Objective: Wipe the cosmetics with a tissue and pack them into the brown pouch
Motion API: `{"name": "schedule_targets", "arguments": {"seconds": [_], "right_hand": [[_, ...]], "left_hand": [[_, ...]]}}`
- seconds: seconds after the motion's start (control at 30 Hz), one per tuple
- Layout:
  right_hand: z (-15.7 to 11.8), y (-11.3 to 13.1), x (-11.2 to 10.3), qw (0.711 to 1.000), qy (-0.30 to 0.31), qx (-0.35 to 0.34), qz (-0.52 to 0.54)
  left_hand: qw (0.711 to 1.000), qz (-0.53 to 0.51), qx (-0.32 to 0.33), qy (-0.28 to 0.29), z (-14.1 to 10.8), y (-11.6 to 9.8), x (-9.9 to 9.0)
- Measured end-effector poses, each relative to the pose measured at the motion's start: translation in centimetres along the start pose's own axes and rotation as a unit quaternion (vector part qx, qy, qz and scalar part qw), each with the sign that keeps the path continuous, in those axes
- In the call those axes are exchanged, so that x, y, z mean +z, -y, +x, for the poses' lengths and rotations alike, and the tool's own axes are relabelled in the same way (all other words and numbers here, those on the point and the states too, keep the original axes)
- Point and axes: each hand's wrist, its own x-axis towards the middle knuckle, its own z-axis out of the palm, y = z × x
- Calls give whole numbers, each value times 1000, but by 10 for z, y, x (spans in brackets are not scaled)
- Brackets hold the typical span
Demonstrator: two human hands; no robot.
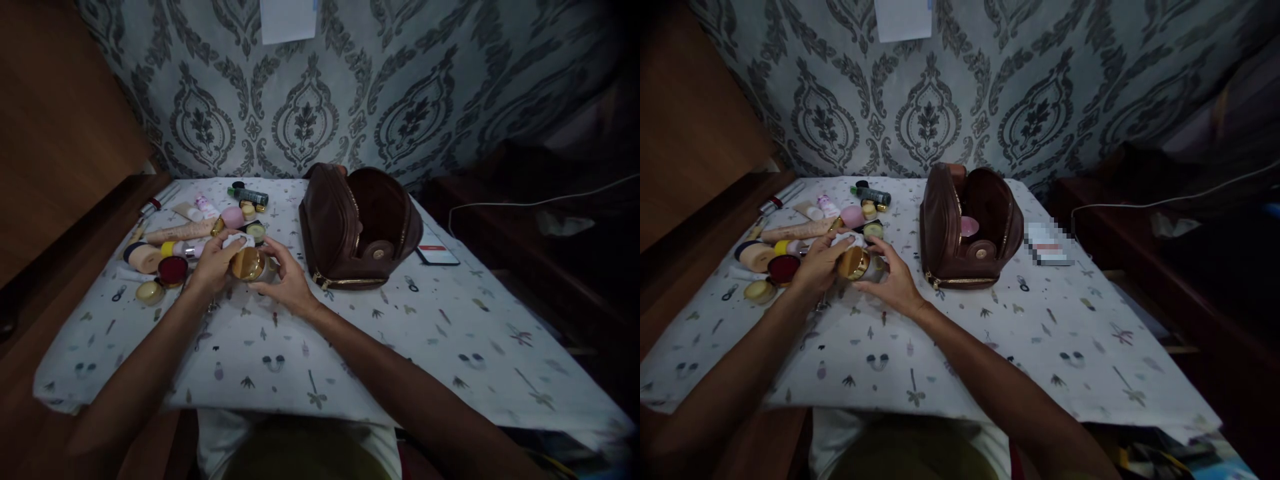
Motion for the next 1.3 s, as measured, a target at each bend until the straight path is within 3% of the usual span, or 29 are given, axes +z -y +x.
{"name": "schedule_targets", "arguments": {"seconds": [0.2, 0.63, 0.77, 0.9, 1.0, 1.13, 1.3], "right_hand": [[5, 1, 1, 986, -29, 85, 140], [7, 3, -1, 921, -106, 185, 325], [7, -5, -2, 915, -115, 196, 334], [8, -10, -3, 923, -94, 178, 328], [8, -10, -4, 922, -80, 187, 328], [9, -6, -7, 911, -79, 201, 351], [7, 0, -12, 904, -20, 207, 372]], "left_hand": [[1000, -1, -2, 8, 1, 0, 0], [990, 78, 114, 29, -9, -4, 1], [961, 181, 198, 61, -18, -5, 4], [909, 286, 289, 95, -28, -7, 9], [888, 312, 318, 117, -32, -7, 10], [911, 274, 286, 111, -28, -5, 8], [959, 185, 196, 81, -16, -4, 3]]}}
